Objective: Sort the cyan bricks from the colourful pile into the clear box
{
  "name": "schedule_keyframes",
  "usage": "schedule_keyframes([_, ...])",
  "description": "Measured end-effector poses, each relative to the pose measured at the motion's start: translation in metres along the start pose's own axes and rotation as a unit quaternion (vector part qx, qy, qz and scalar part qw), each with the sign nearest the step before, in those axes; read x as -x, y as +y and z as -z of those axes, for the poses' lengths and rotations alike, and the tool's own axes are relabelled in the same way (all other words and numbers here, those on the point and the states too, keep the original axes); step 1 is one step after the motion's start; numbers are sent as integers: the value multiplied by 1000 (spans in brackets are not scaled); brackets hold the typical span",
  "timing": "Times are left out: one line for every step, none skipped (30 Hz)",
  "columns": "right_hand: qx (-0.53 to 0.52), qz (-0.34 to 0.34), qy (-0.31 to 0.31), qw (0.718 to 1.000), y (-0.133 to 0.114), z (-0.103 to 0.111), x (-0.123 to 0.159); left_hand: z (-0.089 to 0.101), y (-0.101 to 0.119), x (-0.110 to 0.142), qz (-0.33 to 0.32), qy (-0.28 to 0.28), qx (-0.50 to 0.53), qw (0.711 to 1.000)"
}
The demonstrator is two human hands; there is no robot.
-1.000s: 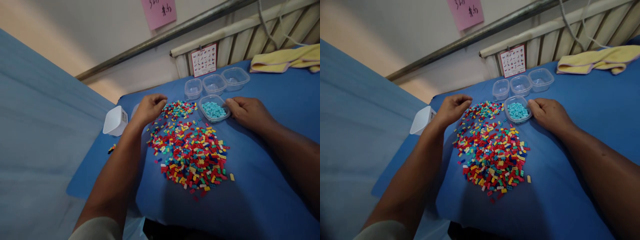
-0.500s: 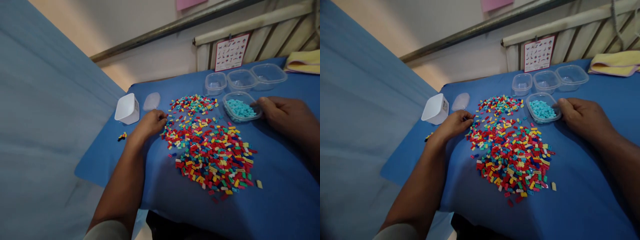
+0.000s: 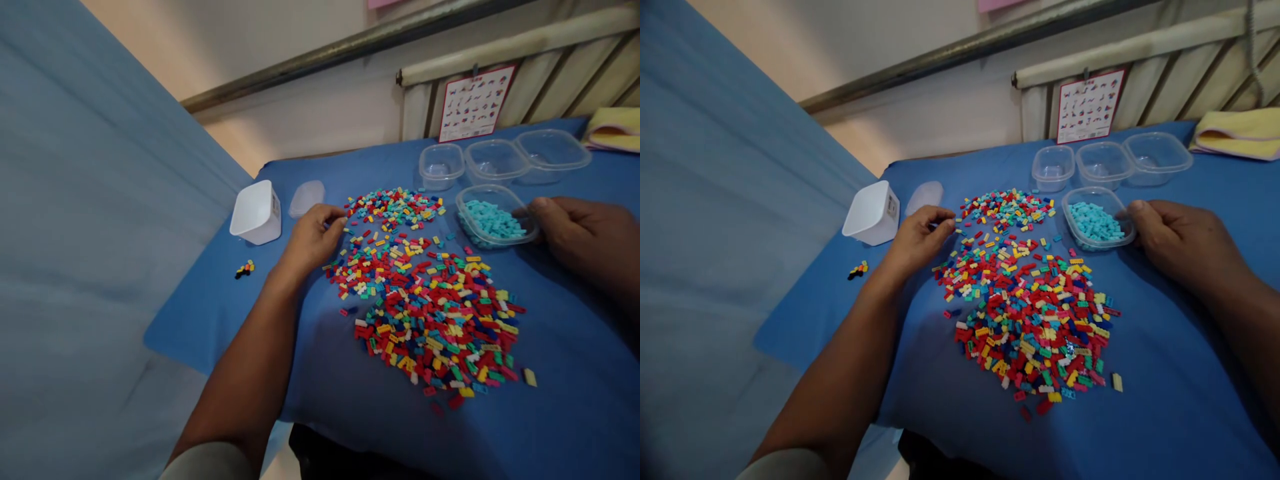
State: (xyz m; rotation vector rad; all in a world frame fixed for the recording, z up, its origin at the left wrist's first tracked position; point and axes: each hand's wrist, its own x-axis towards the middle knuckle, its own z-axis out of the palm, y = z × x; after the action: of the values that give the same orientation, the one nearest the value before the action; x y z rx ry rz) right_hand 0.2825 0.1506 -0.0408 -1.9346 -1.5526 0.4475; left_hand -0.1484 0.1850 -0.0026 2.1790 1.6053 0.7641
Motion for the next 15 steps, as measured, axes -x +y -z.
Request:
schedule_keyframes([-1,1,-1,1000,0,0,0,-4,-7,-3,-14,21,-31,999])
schedule_keyframes([-4,-2,-1,1000,0,0,0,-9,-12,-5,-25,20,-53,998])
schedule_keyframes([-8,-6,0,1000,0,0,0,-13,-16,-8,-32,0,-66,997])
schedule_keyframes([-11,-11,0,1000,0,0,0,-18,-19,-9,-36,-34,-76,996])
schedule_keyframes([-15,-13,-1,1000,0,0,0,-22,-20,-10,-38,-71,-82,993])
schedule_keyframes([-17,-16,-2,1000,-1,0,0,-25,-20,-11,-38,-107,-87,990])
schedule_keyframes([-18,-17,-3,1000,-2,0,0,-27,-18,-11,-39,-135,-92,986])
schedule_keyframes([-17,-17,-5,1000,-2,0,0,-29,-16,-10,-40,-156,-97,982])
schedule_keyframes([-16,-17,-7,1000,-3,0,0,-29,-13,-9,-42,-168,-99,980])
schedule_keyframes([-15,-18,-6,1000,-4,0,0,-29,-10,-8,-49,-170,-98,979])
schedule_keyframes([-14,-16,-4,1000,-5,0,0,-29,-7,-7,-59,-164,-91,981])
schedule_keyframes([-14,-12,-3,1000,-6,0,0,-28,-4,-5,-71,-146,-79,983])
schedule_keyframes([-15,-8,1,1000,-7,0,1,-28,-2,-5,-83,-119,-67,987])
schedule_keyframes([-18,-5,4,1000,-7,1,1,-28,0,-4,-94,-86,-57,990])
schedule_keyframes([-20,-3,7,1000,-8,1,2,-28,2,-5,-100,-54,-51,992])
